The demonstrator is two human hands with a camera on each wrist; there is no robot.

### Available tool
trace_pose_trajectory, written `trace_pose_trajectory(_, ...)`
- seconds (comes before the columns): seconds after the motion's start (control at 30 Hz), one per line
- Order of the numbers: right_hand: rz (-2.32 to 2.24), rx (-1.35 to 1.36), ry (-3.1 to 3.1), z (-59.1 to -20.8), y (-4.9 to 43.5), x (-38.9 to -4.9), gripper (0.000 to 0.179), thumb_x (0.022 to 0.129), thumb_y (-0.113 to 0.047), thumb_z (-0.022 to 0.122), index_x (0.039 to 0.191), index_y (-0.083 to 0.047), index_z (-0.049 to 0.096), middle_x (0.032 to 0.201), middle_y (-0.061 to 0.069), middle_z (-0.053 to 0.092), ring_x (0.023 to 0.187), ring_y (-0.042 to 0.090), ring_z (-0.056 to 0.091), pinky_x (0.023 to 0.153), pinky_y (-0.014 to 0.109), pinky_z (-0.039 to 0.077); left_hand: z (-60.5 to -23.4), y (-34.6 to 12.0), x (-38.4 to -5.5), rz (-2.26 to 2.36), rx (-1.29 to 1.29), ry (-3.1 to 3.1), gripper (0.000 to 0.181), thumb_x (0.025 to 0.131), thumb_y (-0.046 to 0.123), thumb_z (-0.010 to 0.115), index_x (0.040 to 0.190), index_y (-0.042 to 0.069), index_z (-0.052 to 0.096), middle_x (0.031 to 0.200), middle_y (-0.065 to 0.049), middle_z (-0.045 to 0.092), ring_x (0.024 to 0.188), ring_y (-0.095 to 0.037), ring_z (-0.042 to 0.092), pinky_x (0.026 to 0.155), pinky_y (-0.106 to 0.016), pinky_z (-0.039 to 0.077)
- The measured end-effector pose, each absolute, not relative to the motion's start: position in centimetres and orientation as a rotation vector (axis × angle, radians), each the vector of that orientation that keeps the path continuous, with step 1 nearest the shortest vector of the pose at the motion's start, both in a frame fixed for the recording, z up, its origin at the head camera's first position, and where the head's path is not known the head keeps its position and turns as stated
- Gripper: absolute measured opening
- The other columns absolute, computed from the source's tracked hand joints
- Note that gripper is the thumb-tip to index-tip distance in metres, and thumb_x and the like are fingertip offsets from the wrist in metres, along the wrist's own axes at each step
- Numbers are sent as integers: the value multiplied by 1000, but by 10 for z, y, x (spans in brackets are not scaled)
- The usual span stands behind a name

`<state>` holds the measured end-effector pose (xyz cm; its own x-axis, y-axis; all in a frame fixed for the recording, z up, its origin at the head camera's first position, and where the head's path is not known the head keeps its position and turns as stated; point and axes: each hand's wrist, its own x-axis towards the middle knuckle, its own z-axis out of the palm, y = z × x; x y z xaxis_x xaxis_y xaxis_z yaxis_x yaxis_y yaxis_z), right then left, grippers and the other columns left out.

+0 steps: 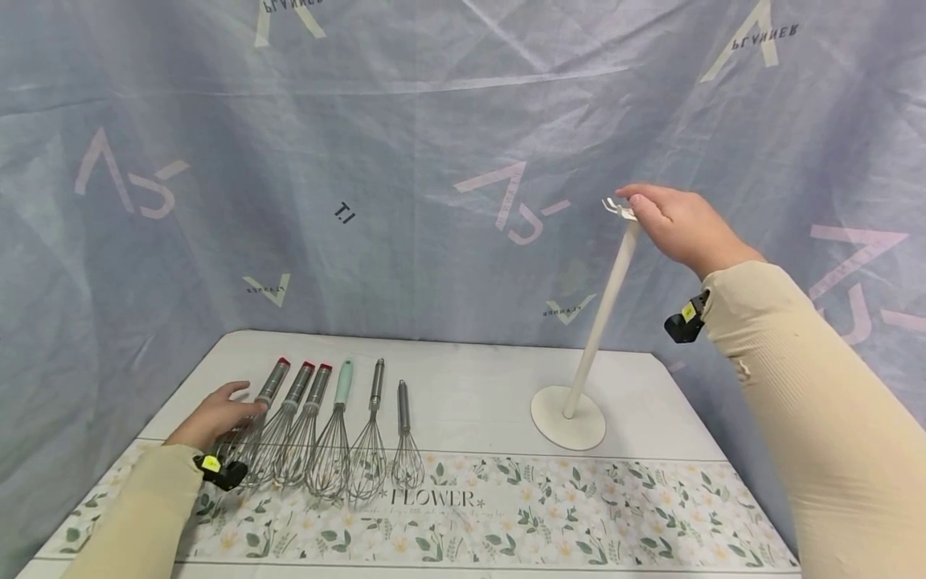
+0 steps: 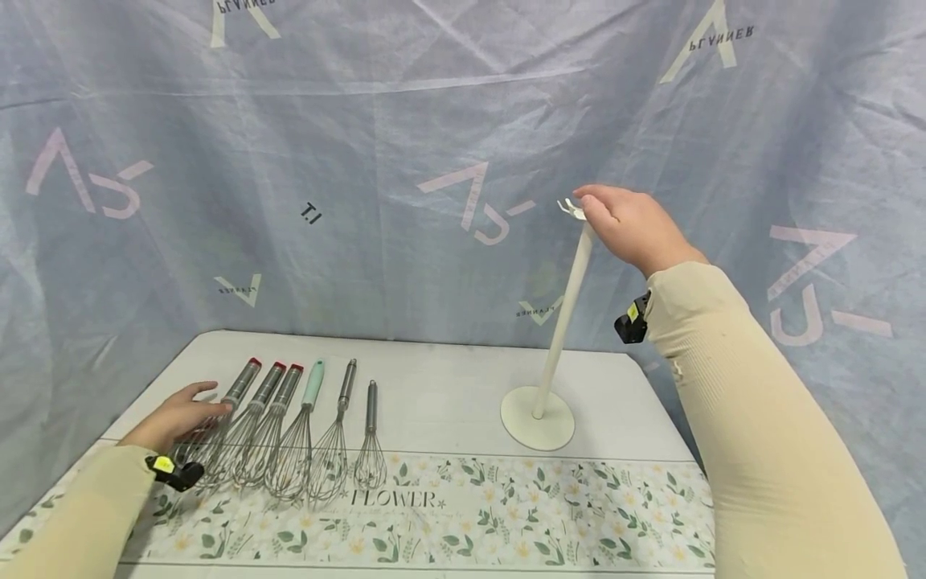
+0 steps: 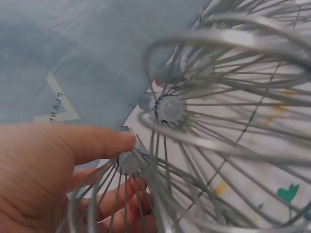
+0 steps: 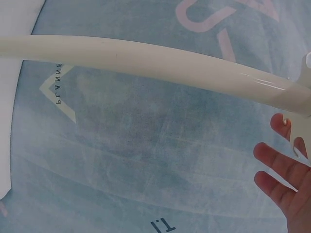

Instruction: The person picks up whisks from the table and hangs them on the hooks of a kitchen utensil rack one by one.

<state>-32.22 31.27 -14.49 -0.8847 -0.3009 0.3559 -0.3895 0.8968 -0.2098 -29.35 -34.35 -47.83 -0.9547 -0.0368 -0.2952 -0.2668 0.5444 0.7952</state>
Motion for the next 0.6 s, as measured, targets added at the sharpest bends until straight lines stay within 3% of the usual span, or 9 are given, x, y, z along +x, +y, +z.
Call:
trace_pose_trajectory(0.23,401,499,-2752,-145,313,-321,58,108,-46,23,154,-18,45,156,15,44,142,43,38,110,64,31,-483,-345,-295,1364,-192,2576,85,102,36,57,159,-5,10,153,-42,22,135,-59,35,100,-68,40)
trace_pose_trajectory(0.43,401,491,-2750,-145,312,-321,58,108,-45,22,154,-19,46,155,14,44,141,43,39,109,63,31,-485,-345,-296,1390,-222,2605,75,100,31,60,153,-9,27,138,-39,47,115,-48,58,86,-55,52)
trace_pose_trajectory(0.6,399,487,-2756,-146,310,-321,58,108,-45,22,154,-18,45,155,15,44,142,43,38,110,64,31,-486,-346,-295,1391,-239,2593,74,99,31,60,153,-10,29,139,-38,46,116,-47,58,88,-56,51)
